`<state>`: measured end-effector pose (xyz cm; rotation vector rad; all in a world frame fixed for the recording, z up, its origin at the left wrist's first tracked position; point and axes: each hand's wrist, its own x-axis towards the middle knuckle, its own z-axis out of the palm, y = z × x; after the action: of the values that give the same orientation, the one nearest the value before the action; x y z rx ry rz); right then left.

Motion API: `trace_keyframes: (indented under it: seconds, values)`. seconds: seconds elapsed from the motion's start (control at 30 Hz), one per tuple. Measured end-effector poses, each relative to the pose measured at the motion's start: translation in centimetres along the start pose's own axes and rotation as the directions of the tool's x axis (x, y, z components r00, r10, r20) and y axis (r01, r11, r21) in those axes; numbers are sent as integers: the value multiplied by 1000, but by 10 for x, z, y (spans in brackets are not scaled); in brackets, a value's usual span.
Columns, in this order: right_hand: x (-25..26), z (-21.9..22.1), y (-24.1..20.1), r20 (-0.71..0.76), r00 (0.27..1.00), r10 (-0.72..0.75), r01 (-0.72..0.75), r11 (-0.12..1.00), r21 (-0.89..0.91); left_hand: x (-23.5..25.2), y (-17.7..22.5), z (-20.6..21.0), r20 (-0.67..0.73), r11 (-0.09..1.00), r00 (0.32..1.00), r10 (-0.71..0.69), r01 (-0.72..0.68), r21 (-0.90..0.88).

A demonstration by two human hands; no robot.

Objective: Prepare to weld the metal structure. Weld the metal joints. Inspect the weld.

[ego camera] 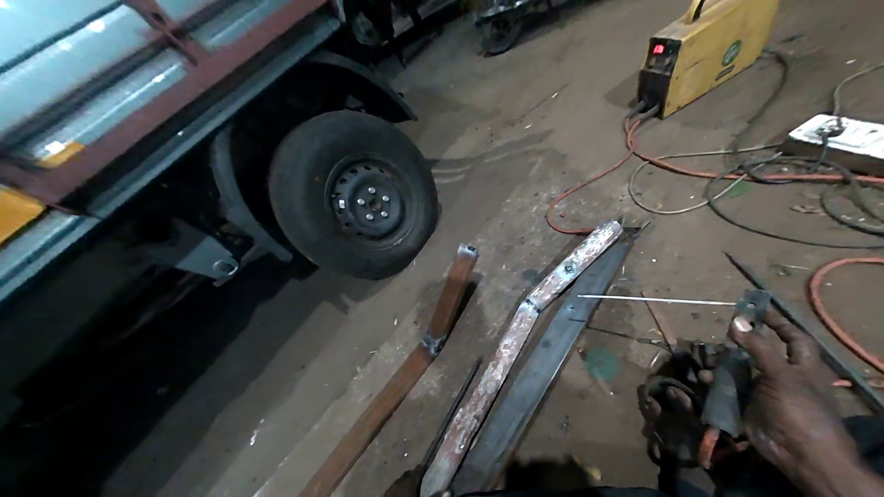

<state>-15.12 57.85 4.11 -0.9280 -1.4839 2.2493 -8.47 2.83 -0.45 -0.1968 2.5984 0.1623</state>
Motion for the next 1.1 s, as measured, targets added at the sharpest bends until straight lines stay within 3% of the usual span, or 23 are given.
trace_keyframes:
  seconds: [0.1, 0.23, 0.4, 0.6, 0.8, 1.1]
  values:
    - [3, -1, 3, -9, 1000, 5, -5, 1000, 17, 68, -4, 9, 109, 1000, 994, 7, -9, 13]
    - [4, -2, 3, -10, 1000, 8, -8, 1000, 27, 101, 27, -8, 228, 995, 974, -16, -6, 95]
    - [5, -1, 2, -18, 1000, 8, -7, 999, 44, 100, 35, -9, 214, 998, 977, -22, 7, 70]
    - [4, -1, -1, -23, 1000, 14, -13, 999, 49, 107, 55, -6, 199, 984, 977, -76, 42, 171]
    - [5, -2, -7, -59, 998, 2, 3, 997, 78, 104, 49, 8, 77, 992, 995, -55, 46, 114]
    - [8, -12, -19, -93, 994, -49, 60, 991, 120, 70, 62, -6, 43, 967, 999, -22, 11, 255]
